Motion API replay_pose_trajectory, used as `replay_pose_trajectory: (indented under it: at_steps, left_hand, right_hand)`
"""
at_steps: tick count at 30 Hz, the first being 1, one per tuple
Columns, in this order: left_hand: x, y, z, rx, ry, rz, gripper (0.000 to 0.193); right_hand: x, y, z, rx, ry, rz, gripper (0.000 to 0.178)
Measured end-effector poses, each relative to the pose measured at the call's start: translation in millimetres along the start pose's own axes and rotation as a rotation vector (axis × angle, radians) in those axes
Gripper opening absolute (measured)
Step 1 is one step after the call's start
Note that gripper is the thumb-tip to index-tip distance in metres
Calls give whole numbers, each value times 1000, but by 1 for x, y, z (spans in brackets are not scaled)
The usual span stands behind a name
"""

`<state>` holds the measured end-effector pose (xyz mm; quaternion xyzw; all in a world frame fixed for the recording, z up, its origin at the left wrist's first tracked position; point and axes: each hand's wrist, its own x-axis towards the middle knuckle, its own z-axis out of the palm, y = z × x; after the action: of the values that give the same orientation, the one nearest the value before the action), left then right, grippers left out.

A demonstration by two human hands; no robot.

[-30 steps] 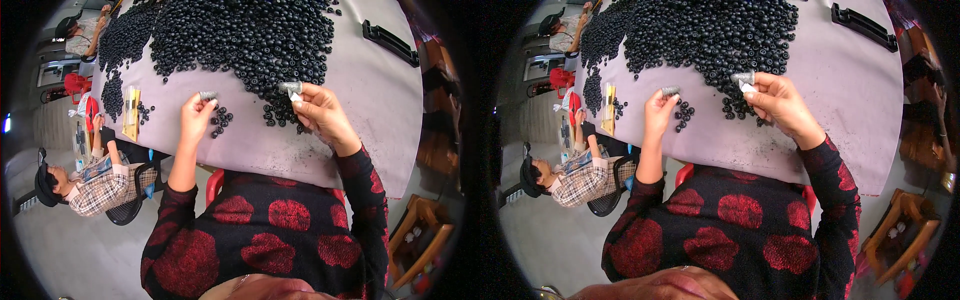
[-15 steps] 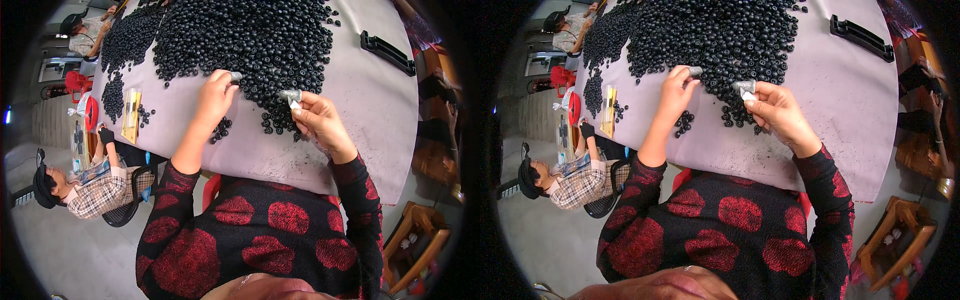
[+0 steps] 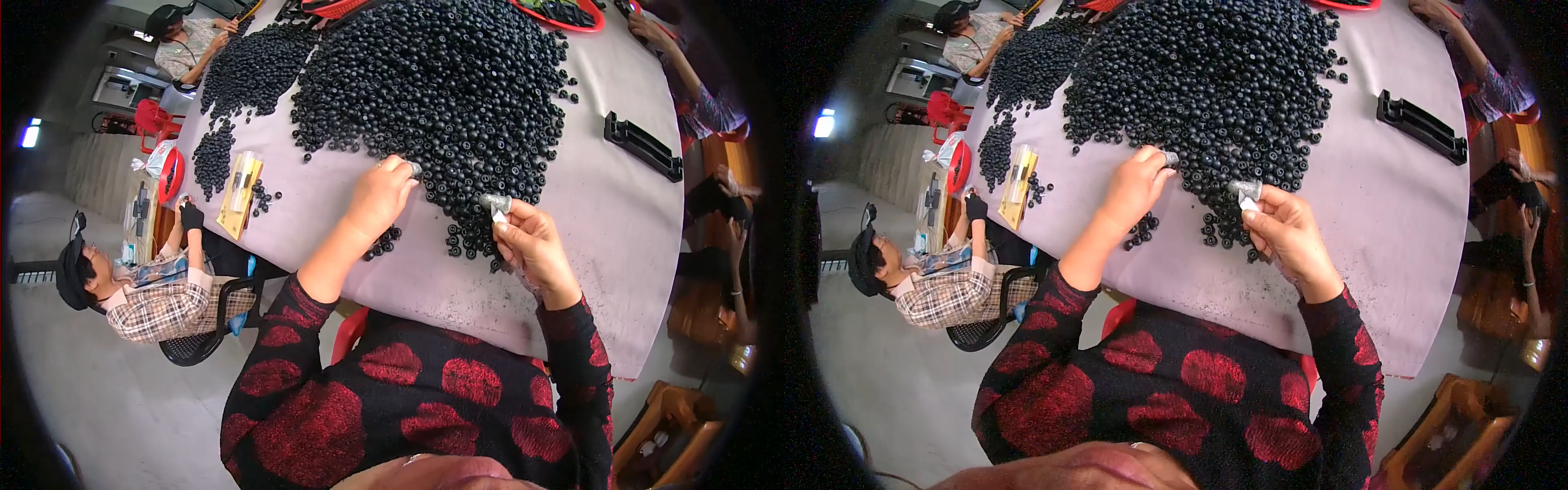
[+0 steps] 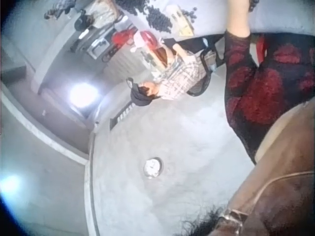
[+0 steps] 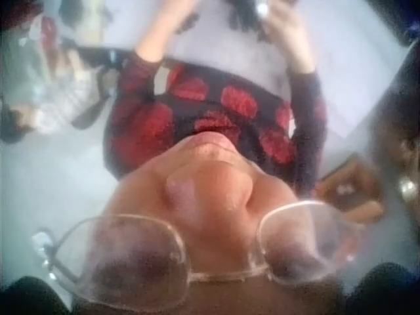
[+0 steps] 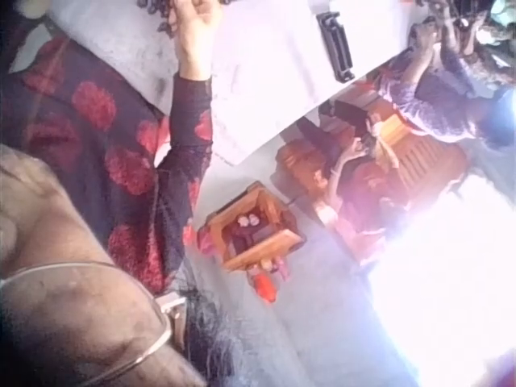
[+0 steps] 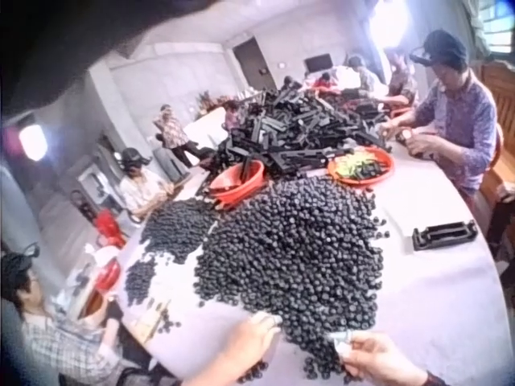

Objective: Sorting small black plastic or rubber rings on a table and checking for defects.

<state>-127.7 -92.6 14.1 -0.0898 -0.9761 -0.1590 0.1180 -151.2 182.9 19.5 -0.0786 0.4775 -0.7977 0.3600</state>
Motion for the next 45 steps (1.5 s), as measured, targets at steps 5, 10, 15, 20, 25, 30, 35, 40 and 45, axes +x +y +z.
replay_pose_trajectory:
  at_steps: [5, 10, 15, 20, 25, 30, 35, 40, 45]
  left_hand:
    - [-6, 7, -2, 61, -14, -11, 12]
    - [-15, -6, 7, -25, 111, 68, 14]
    - [-18, 4, 0, -340, -21, -145, 11]
    - [-8, 33, -10, -1923, -135, -790, 12]
    - [-9, 63, 13, -2094, -208, -991, 12]
    - [-7, 83, 17, -2132, -230, -1003, 16]
    - [-13, 85, 22, -2256, -288, -892, 18]
    - [-14, 88, 24, -2284, -271, -888, 18]
    - [-12, 91, 17, -2198, -291, -913, 15]
  right_hand:
    - [-1, 2, -1, -5, 31, 28, 31]
    - [-2, 3, -2, -4, 21, 16, 30]
    - [-1, 5, -3, 0, 20, 22, 27]
    - [-3, -3, 3, 10, -60, 13, 36]
    - [-6, -9, 5, -11, -97, 0, 47]
    - [-6, -3, 0, -4, -158, -17, 47]
    - [-8, -3, 2, -20, -169, 12, 42]
    - [-8, 0, 2, -35, -158, 19, 35]
    - [-9, 0, -1, -18, -183, 44, 36]
